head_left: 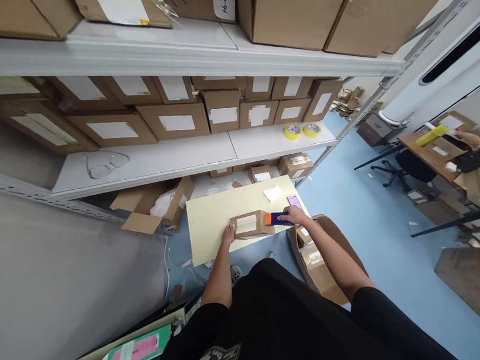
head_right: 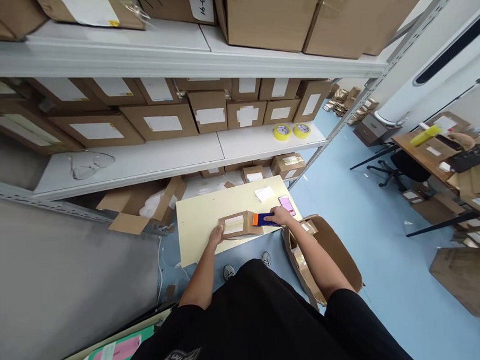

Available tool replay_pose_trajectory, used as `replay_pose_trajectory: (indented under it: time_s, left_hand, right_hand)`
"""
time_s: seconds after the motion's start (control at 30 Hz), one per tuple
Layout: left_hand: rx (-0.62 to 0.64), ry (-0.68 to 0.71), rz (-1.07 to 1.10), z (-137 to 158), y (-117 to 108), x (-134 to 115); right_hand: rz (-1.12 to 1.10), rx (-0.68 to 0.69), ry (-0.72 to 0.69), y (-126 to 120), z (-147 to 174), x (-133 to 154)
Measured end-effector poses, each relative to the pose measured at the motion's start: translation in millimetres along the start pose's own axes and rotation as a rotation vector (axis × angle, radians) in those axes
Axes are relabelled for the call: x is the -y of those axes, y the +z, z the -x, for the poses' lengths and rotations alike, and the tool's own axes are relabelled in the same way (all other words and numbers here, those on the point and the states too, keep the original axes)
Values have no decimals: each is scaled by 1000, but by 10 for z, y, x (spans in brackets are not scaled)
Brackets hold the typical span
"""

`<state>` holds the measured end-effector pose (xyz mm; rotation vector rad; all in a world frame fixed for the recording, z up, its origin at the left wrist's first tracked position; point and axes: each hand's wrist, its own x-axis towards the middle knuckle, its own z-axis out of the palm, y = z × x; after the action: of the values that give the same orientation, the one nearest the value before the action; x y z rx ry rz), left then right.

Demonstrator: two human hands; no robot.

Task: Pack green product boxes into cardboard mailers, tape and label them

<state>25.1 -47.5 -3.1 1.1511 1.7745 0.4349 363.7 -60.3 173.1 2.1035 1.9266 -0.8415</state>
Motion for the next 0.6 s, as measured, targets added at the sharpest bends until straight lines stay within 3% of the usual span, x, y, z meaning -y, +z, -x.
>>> replay_pose_trajectory:
  time_s: [0.13, 0.27, 0.37, 0.5, 0.6]
  left_hand:
    - [-76, -70, 10, -10, -316, -20]
    - [-46, 77, 119, 75, -500, -88]
    - [7, 149, 165, 153, -550, -116]
    - [-75, 106, 57, 206, -562, -97]
    - [-112, 82, 0, 216, -559, -59]
  right_hand:
    - [69, -41, -77, 53, -83, 808]
    - [119, -34, -116, 130, -186, 1517]
    - [137, -23, -148, 184, -269, 1891]
    - [125, 3, -148, 232, -323, 2101]
    - [104, 29, -162, 222, -295, 1907]
